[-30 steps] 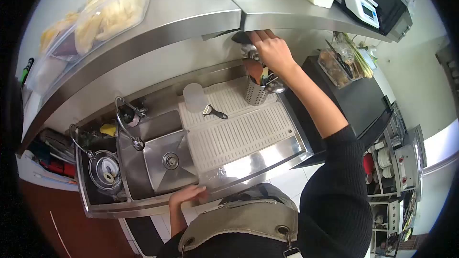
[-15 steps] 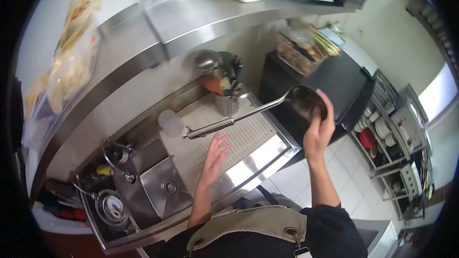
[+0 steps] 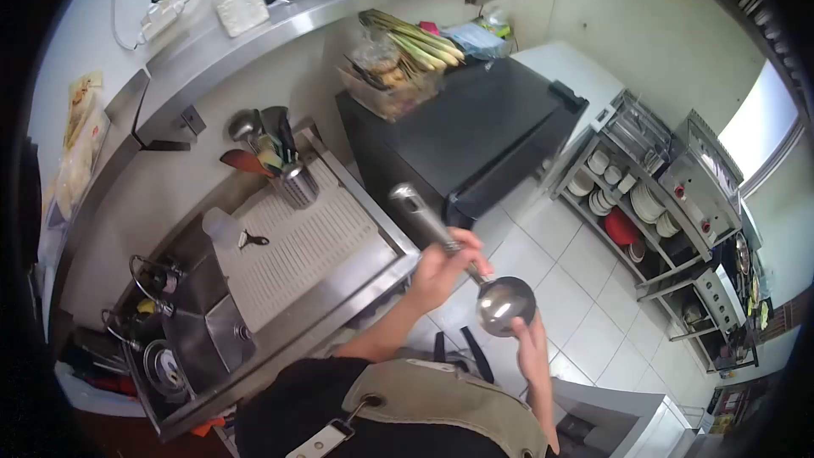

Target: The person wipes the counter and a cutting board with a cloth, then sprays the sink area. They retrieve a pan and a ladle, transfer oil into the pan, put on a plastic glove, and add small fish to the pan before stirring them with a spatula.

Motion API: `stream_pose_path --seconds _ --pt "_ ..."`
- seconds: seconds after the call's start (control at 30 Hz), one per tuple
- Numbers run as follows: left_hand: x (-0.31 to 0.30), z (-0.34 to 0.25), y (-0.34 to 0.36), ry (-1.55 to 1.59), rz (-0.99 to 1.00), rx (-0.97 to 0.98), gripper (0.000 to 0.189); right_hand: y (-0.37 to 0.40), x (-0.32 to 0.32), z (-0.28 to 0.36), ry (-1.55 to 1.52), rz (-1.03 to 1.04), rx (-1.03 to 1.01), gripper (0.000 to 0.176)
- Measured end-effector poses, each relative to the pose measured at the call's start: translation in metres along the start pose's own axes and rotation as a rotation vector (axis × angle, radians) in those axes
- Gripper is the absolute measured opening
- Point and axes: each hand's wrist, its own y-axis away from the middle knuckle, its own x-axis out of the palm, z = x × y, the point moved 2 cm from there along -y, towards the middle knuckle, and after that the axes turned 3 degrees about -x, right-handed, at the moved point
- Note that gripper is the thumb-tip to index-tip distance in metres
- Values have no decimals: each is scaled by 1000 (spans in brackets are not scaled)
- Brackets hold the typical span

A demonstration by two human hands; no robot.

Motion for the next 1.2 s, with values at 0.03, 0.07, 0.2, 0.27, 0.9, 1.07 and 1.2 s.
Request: stream_pose_path --seconds 0.03,0.07,0.2,0.27,0.9,1.07,1.2 --pt "22 18 -10 18 84 -58 16 6 -23 -3 195 19 -2 49" --pt "45 33 -21 -48 178 -150 15 15 -46 0 321 -100 -39 50" --pt "148 83 -50 -237 656 -229 16 47 -132 39 365 -435 -142 55" --pt "188 123 -54 -346 1011 -210 19 56 -172 50 376 -416 -239 60" --pt "418 439 -300 -90 623 -510 30 30 -574 30 34 -1174 -233 13" --pt "470 494 -409 -21 376 -530 27 18 -657 33 -93 -1398 -387 7" --pt "510 540 -456 -113 448 -530 26 -5 -710 9 -105 -1516 -486 14"
